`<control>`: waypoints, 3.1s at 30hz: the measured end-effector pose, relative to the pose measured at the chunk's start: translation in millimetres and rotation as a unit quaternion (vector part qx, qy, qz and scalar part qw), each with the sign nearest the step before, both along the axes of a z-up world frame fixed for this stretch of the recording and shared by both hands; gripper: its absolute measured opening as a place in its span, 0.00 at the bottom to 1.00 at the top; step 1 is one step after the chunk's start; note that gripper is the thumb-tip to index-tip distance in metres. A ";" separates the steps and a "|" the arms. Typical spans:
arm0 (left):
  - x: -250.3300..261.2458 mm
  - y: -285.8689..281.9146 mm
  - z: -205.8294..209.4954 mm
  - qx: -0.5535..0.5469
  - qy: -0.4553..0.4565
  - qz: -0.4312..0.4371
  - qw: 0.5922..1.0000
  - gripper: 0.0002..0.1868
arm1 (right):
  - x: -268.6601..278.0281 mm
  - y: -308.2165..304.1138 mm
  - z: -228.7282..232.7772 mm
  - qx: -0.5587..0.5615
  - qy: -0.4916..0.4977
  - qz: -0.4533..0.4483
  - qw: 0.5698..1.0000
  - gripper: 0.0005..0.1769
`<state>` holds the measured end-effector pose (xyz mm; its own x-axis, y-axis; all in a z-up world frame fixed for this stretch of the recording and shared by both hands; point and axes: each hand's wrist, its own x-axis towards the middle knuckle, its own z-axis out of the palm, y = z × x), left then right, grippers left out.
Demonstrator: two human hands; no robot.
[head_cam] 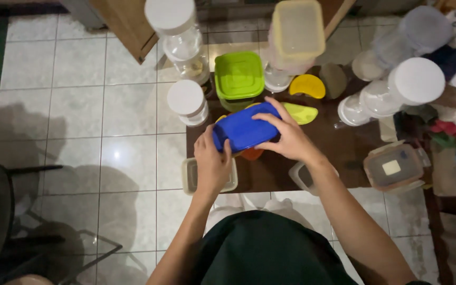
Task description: The person stands at a table covered with plastic food containers and lids, picks up containers one at a time, and presses matching lids onto them by hand. Matched containers are stacked on the table, and some closed containers are carried to a nearby shelf and placed there.
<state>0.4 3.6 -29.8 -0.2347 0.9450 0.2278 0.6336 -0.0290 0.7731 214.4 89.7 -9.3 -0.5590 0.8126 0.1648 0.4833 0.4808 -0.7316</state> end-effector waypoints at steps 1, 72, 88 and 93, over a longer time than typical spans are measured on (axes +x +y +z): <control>0.5 -0.7 2.4 0.032 0.031 0.011 0.999 0.28 | -1.2 -1.2 2.8 -0.008 0.000 -0.004 1.000 0.40; 66.4 -213.7 -186.8 -0.216 -0.110 0.052 0.969 0.15 | 214.5 -264.6 -34.6 -0.253 0.439 -0.315 0.802 0.12; -72.9 -110.0 -162.5 -0.162 0.005 0.261 0.952 0.21 | 99.9 -244.3 -37.7 -0.284 0.438 -0.312 0.794 0.10; -76.9 -113.6 -141.7 -0.064 0.155 0.187 0.968 0.15 | 87.2 -246.6 -44.2 -0.267 0.433 -0.356 0.784 0.09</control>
<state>-76.5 -110.0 -171.5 -0.5050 0.8322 0.2288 0.7833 0.3305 0.5265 301.6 -156.9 -53.5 0.2017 0.9501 -0.2379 -0.2994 -0.1714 -0.9386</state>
